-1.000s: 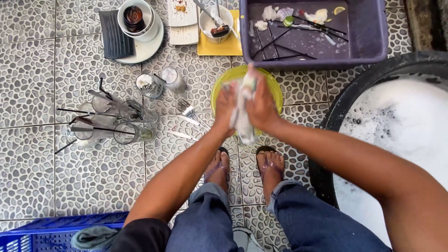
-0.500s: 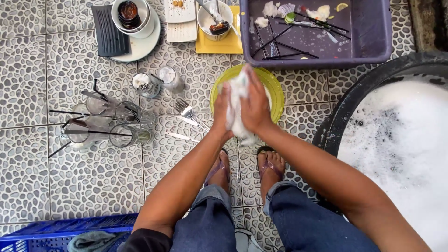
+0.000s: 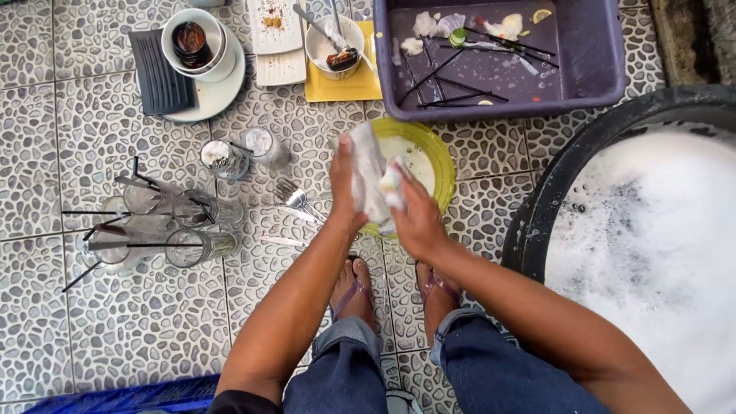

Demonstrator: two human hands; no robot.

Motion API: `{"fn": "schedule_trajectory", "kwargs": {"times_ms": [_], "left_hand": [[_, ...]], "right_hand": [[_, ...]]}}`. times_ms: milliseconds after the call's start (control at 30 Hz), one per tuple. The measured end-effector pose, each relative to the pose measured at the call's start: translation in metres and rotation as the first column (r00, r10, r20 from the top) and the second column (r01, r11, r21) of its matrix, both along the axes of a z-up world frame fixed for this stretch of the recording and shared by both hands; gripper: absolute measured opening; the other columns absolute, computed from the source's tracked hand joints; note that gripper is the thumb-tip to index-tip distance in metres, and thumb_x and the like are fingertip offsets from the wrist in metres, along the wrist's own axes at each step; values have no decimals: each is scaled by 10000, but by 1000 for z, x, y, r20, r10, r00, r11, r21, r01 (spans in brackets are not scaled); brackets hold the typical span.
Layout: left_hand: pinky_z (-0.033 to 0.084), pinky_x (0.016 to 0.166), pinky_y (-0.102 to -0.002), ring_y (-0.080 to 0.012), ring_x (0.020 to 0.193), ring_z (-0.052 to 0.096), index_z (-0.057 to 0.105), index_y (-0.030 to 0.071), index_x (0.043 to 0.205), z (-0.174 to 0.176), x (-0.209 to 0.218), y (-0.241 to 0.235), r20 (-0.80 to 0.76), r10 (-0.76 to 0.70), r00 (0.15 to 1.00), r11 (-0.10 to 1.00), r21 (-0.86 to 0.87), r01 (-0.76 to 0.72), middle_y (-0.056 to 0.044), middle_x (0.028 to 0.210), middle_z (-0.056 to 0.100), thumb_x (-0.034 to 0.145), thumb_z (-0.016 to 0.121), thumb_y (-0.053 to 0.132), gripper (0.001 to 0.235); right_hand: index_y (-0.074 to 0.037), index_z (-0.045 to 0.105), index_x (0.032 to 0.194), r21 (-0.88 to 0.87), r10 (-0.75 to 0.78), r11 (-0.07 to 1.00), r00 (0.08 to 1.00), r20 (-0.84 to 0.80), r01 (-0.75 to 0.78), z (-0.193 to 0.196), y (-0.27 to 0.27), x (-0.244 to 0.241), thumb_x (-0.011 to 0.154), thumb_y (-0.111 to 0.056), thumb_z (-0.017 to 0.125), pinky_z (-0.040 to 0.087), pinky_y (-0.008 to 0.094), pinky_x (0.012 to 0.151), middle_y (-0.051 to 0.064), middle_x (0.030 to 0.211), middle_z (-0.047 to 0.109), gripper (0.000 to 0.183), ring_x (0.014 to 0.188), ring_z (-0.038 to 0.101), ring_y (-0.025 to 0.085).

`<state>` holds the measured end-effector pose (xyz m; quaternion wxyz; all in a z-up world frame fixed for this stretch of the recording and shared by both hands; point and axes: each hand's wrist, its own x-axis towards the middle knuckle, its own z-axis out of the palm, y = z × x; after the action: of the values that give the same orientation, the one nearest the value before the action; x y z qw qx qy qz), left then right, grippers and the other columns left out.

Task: The person scrubs a glass with a soapy sponge, rinses it in a large tub of soapy water, and places it in a blue basket. The person repeats this process with another glass, scrubbing and rinsing each one individually.

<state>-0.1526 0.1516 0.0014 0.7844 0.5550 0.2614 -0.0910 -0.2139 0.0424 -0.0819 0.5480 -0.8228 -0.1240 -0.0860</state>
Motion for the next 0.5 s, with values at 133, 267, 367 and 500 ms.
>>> {"fn": "schedule_trajectory", "kwargs": {"times_ms": [133,267,367,500], "left_hand": [[503,941,-396,-222,1019,619,626,37,1303,-53,-3,-2,8,-57,998,994,98,56,-114,1119,670,889,619,648,738],[485,1015,-459,-290,1126,652,633,48,1280,-41,-6,-8,36,-219,975,962,177,209,-182,1215,690,911,538,693,749],[492,960,-418,-221,1016,638,651,74,1230,-21,-2,-1,11,-94,996,992,86,93,-112,1116,683,896,540,691,710],[532,917,-386,-201,897,661,667,110,1210,-62,20,9,-43,175,984,984,-5,-176,-79,1026,704,869,655,674,660]], "right_hand": [[84,446,1495,-193,61,981,974,218,-18,-3,-5,6,1017,-143,582,253,599,1236,316,1520,475,546,1460,370,486],[102,423,1511,-70,-84,993,977,194,99,-7,-11,48,1033,-130,556,278,605,1227,365,1499,461,548,1422,384,534],[106,435,1503,1,-101,995,989,105,101,-6,-4,27,1038,-113,505,288,572,1236,345,1500,474,519,1428,401,495],[100,521,1435,-217,74,975,993,91,-53,1,1,-9,984,-126,543,291,610,1205,379,1415,536,506,1380,458,535]]}}
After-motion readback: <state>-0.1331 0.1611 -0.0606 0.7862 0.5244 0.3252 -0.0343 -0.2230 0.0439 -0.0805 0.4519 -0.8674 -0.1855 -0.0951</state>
